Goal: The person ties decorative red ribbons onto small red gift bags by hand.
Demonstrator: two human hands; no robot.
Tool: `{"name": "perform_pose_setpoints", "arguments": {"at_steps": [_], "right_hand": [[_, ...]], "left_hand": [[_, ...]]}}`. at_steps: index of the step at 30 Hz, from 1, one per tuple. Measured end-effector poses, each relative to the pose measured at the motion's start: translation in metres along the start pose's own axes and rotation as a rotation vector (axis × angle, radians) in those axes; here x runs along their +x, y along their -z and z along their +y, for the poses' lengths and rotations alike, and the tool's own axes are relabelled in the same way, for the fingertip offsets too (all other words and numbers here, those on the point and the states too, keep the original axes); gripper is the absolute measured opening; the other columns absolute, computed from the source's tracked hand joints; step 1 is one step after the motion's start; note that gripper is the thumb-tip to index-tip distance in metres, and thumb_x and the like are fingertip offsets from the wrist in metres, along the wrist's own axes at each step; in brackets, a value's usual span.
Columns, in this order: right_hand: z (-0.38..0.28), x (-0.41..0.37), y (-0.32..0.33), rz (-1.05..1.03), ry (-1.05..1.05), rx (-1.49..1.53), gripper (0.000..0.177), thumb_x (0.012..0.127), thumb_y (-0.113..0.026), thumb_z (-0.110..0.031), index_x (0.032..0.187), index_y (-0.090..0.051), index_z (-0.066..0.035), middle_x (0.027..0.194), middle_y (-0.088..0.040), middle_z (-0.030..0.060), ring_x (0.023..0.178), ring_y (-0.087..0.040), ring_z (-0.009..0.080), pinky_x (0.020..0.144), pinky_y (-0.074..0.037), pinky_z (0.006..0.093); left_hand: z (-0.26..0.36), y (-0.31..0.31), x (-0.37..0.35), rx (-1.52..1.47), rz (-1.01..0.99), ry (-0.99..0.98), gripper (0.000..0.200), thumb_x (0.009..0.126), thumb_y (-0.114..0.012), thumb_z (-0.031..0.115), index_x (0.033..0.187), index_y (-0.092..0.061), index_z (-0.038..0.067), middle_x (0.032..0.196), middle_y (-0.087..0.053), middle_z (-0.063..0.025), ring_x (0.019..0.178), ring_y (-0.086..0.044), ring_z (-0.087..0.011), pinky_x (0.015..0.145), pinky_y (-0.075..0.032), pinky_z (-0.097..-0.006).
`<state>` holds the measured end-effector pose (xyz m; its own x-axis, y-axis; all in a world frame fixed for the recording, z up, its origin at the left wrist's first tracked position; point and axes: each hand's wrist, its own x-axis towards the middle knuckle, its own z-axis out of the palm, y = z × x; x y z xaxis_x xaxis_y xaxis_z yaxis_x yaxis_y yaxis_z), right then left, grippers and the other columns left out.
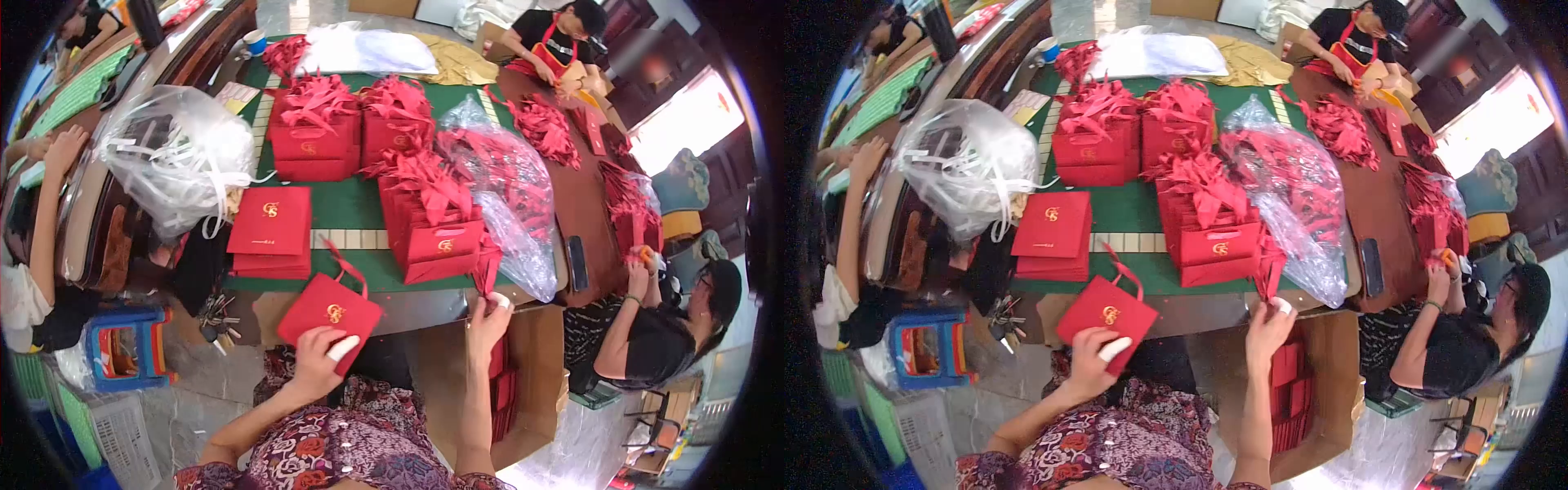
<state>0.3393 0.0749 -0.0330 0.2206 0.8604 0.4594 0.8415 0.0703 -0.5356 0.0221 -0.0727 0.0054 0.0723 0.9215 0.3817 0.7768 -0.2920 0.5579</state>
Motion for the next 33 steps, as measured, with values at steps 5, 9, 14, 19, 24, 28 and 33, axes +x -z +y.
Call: {"name": "perform_pose_setpoints", "arguments": {"at_steps": [5, 9, 14, 19, 24, 28, 33], "right_hand": [[0.011, 0.007, -0.004, -0.087, -0.008, 0.018, 0.011, 0.092, -0.064, -0.008, 0.099, -0.063, 0.0, 0.089, -0.059, 0.016, 0.083, -0.058, 0.0337, 0.075, -0.047, 0.0431], [-0.003, 0.008, 0.002, -0.102, -0.006, -0.024, 0.008, 0.092, -0.062, -0.006, 0.097, -0.063, 0.0, 0.09, -0.061, 0.0162, 0.083, -0.06, 0.034, 0.073, -0.048, 0.0428], [-0.061, -0.004, 0.03, -0.191, 0.014, 0.007, 0.01, 0.088, -0.064, 0.0, 0.098, -0.062, -0.003, 0.088, -0.06, 0.017, 0.074, -0.063, 0.0321, 0.065, -0.051, 0.0411], [-0.126, -0.029, 0.05, -0.605, 0.136, 0.31, 0.018, 0.082, -0.069, 0.003, 0.098, -0.064, -0.004, 0.09, -0.063, 0.014, 0.073, -0.066, 0.0264, 0.065, -0.053, 0.0351], [-0.151, -0.04, 0.049, -0.747, 0.163, 0.402, 0.021, 0.081, -0.072, 0.004, 0.099, -0.064, -0.005, 0.089, -0.064, 0.012, 0.074, -0.068, 0.0218, 0.066, -0.054, 0.0316], [-0.147, -0.042, 0.039, -0.75, 0.03, 0.563, 0.023, 0.083, -0.074, 0.001, 0.104, -0.065, -0.004, 0.092, -0.066, 0.0094, 0.077, -0.067, 0.0172, 0.069, -0.054, 0.0305], [-0.141, -0.042, 0.026, -0.796, -0.113, 0.706, 0.023, 0.084, -0.076, -0.002, 0.107, -0.072, -0.003, 0.098, -0.067, 0.0051, 0.085, -0.063, 0.0117, 0.074, -0.05, 0.0245]], "left_hand": [[-0.001, -0.039, -0.01, 0.03, -0.183, 0.035, 0.074, 0.061, -0.078, 0.007, 0.133, -0.06, 0.011, 0.131, -0.05, -0.0129, 0.122, -0.046, -0.0361, 0.101, -0.04, -0.0477], [0.006, -0.051, 0.002, 0.049, -0.21, 0.043, 0.081, 0.062, -0.085, 0.021, 0.136, -0.056, 0.009, 0.136, -0.047, -0.0142, 0.126, -0.044, -0.0362, 0.103, -0.039, -0.0493], [0.015, -0.044, 0.018, -0.119, -0.162, 0.054, 0.073, 0.071, -0.084, 0.025, 0.136, -0.056, 0.009, 0.136, -0.049, -0.0135, 0.124, -0.045, -0.0343, 0.101, -0.04, -0.0468], [0.015, -0.038, 0.039, -0.214, -0.006, -0.023, 0.057, 0.074, -0.081, 0.019, 0.127, -0.063, 0.01, 0.127, -0.058, -0.0092, 0.114, -0.054, -0.03, 0.094, -0.044, -0.0423], [0.012, -0.034, 0.046, -0.346, 0.04, -0.019, 0.034, 0.075, -0.08, 0.012, 0.108, -0.073, 0.011, 0.107, -0.068, -0.003, 0.096, -0.062, -0.0241, 0.081, -0.047, -0.0379], [0.007, -0.031, 0.044, -0.358, 0.029, 0.025, 0.027, 0.076, -0.079, 0.009, 0.103, -0.074, 0.009, 0.099, -0.069, -0.0049, 0.091, -0.064, -0.0244, 0.078, -0.05, -0.036], [0.007, -0.028, 0.046, -0.803, -0.026, 0.416, 0.016, 0.085, -0.074, 0.006, 0.101, -0.074, 0.002, 0.094, -0.071, -0.0088, 0.086, -0.068, -0.0211, 0.076, -0.053, -0.032]]}}
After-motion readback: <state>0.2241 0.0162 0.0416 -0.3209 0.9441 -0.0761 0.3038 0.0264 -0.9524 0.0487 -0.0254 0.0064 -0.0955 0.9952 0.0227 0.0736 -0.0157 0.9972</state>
